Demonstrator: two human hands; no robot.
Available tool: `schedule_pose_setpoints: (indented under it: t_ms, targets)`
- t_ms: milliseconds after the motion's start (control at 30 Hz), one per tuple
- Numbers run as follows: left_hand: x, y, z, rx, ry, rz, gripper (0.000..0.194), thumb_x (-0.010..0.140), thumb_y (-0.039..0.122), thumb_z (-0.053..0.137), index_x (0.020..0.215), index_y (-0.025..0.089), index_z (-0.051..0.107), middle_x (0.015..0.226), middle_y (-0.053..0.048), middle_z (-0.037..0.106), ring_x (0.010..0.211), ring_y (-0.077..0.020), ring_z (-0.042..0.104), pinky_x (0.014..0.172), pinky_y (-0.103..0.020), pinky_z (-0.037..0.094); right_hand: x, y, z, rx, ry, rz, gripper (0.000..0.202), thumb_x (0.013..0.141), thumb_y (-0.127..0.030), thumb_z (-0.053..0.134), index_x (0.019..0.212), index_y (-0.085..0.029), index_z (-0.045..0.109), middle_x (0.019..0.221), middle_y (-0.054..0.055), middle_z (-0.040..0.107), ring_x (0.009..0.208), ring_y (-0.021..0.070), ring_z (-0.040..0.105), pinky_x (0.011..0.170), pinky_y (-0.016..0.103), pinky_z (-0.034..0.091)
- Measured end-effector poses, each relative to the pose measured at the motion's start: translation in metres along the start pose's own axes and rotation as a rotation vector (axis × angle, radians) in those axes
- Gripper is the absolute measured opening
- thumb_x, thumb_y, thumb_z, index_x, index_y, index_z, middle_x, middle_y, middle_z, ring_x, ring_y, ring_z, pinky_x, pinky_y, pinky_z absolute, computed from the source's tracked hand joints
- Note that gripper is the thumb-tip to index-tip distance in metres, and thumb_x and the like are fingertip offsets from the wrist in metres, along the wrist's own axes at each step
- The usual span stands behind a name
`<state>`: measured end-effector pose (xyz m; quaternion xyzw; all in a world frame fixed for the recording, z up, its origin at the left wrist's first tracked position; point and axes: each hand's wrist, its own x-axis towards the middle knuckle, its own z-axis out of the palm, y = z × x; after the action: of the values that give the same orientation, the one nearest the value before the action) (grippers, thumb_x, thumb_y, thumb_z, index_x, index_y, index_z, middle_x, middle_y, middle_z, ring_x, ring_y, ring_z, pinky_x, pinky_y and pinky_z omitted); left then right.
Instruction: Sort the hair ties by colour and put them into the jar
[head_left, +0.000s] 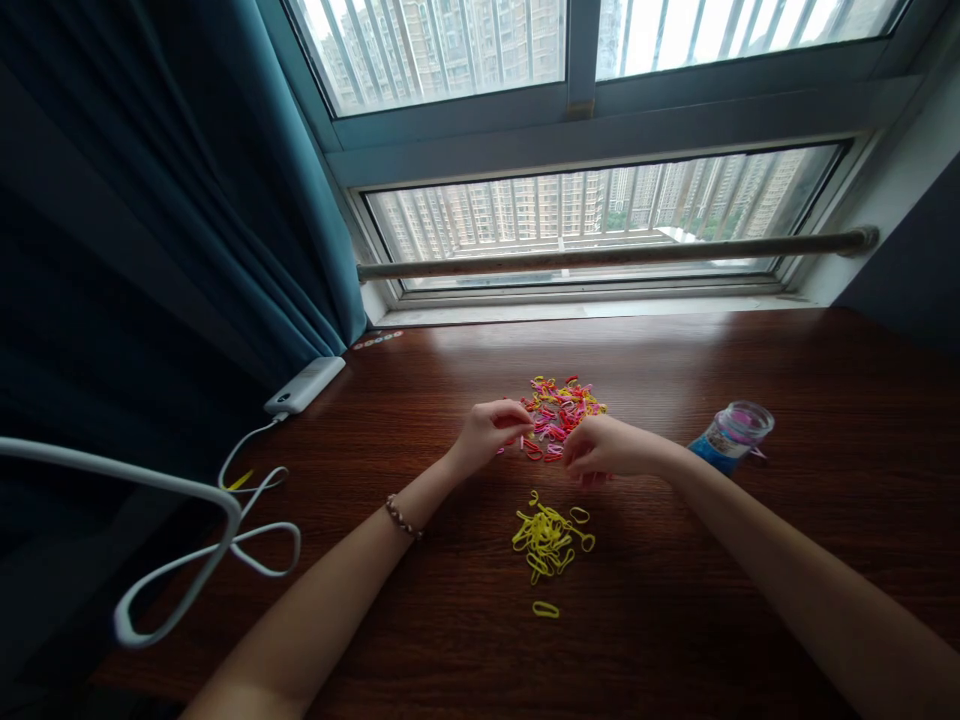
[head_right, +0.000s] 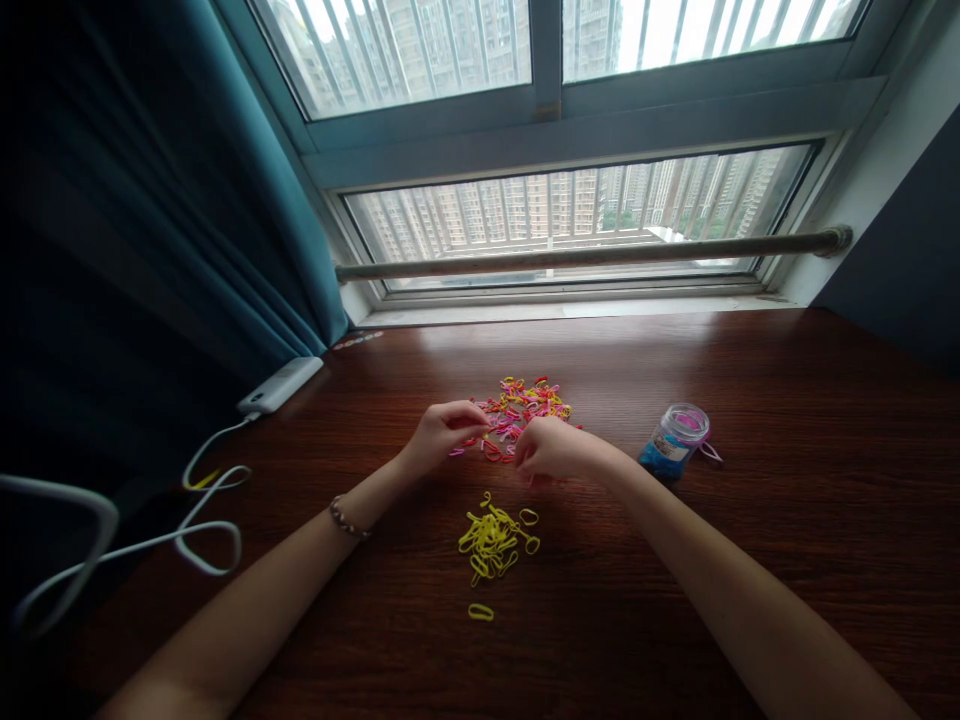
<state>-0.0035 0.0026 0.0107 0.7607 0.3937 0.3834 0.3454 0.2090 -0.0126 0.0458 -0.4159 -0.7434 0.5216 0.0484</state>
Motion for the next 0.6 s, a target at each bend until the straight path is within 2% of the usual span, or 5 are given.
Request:
schedule_pose_setpoints:
  t_ms: [167,267,333,467,600]
  targets:
    - [-0.007,0.026,0.003,0.006,-0.563,-0.074,0.017,0.069,0.030,0.064,0.076,0.014,0.067,0.071,-0.003,0.065,0.064,-0.0134,0.059,0.058,-0.022,0.047,0.008,0.008,-0.012,-0.383,0.516,-0.004,0.018,0.071,-0.013,0.049,0.069,-0.015,0.066,0.065,0.005,0.066,0.062,0.0148,0.061,0.057,0.021,0.044]
    - [-0.010,0.036,0.006,0.071,-0.724,-0.017,0.020,0.070,0.033,0.064,0.075,0.014,0.068,0.067,-0.002,0.064,0.058,-0.0111,0.057,0.053,-0.019,0.044,0.016,0.021,-0.015,-0.506,0.753,-0.083,0.022,0.078,-0.016,0.045,0.081,-0.017,0.066,0.082,0.007,0.067,0.078,0.0165,0.060,0.071,0.024,0.043]
    - [-0.008,0.036,0.005,0.139,-0.643,0.015,0.023,0.073,0.036,0.061,0.078,0.014,0.067,0.066,-0.002,0.063,0.057,-0.0104,0.056,0.052,-0.019,0.042,0.024,0.031,-0.012,-0.521,0.818,-0.162,0.025,0.081,-0.016,0.042,0.092,-0.016,0.064,0.094,0.009,0.065,0.088,0.0166,0.058,0.079,0.025,0.042]
    - [0.007,0.020,-0.001,0.372,-0.186,0.103,0.025,0.080,0.036,0.051,0.083,0.016,0.066,0.073,-0.004,0.063,0.068,-0.0138,0.055,0.066,-0.025,0.044,0.041,0.045,-0.004,-0.625,0.774,-0.334,0.030,0.085,-0.018,0.040,0.109,-0.017,0.057,0.116,0.009,0.056,0.115,0.0197,0.041,0.098,0.034,0.032]
    - [0.027,-0.004,0.000,0.582,0.079,0.203,0.021,0.081,0.029,0.051,0.096,0.020,0.063,0.102,-0.008,0.061,0.103,-0.0217,0.048,0.092,-0.040,0.035,0.055,0.049,0.003,-0.744,0.688,-0.274,0.037,0.087,-0.032,0.039,0.122,-0.023,0.048,0.130,0.006,0.045,0.127,0.0259,0.024,0.102,0.048,0.021]
